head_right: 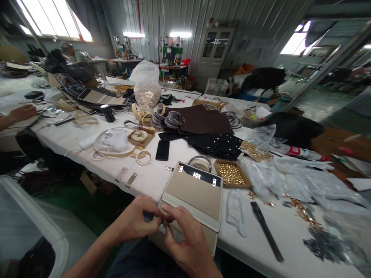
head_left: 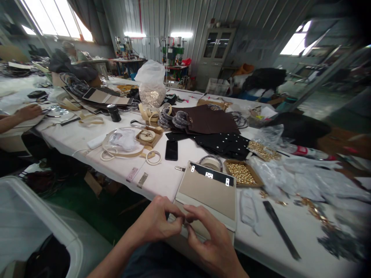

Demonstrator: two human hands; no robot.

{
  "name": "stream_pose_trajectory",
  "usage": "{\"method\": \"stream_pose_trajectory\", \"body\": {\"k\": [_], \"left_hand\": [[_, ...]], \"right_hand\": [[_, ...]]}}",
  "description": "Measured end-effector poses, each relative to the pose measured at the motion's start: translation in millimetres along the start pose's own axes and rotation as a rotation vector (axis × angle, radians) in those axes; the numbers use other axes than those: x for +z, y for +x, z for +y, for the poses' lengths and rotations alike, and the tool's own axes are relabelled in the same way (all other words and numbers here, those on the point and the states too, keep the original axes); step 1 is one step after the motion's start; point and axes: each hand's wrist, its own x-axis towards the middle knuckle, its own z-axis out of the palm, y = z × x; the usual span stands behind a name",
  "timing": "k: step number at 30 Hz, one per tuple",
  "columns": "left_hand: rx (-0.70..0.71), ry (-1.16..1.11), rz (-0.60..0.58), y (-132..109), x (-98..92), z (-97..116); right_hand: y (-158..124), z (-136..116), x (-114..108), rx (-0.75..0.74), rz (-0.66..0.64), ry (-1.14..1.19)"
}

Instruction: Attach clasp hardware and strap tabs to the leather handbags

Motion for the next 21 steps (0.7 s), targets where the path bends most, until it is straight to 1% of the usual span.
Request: {"method": "stream_pose_trajectory", "body": {"k": [4, 8, 11, 14, 18, 21], "left_hand": [[-0.045, -0.058, 0.005, 0, 2.0, -2], [-0.154, -0.187, 0.018, 0, 4.7, -6], [-0.227, -0.31, 0.037, 0, 5.2, -14], [-0.27, -0.472, 0.043, -2, 6.7, -26], [-0.313, -0.688, 0.075, -4, 14.2, -38], [-0.301, -0.789, 0.041, -3, 19.8, -37]], "right_hand": [[-3, 0, 1, 0.039, 0.001, 0.005], [-7, 4, 5, 0.132, 0.078, 0.005], [-11, 9, 8, 0.215, 0.141, 0.062], [-13, 12, 11, 0.282, 0.167, 0.145], [-11, 11, 12, 0.3, 0.146, 0.177], [-8, 6, 13, 0.29, 0.15, 0.168]]}}
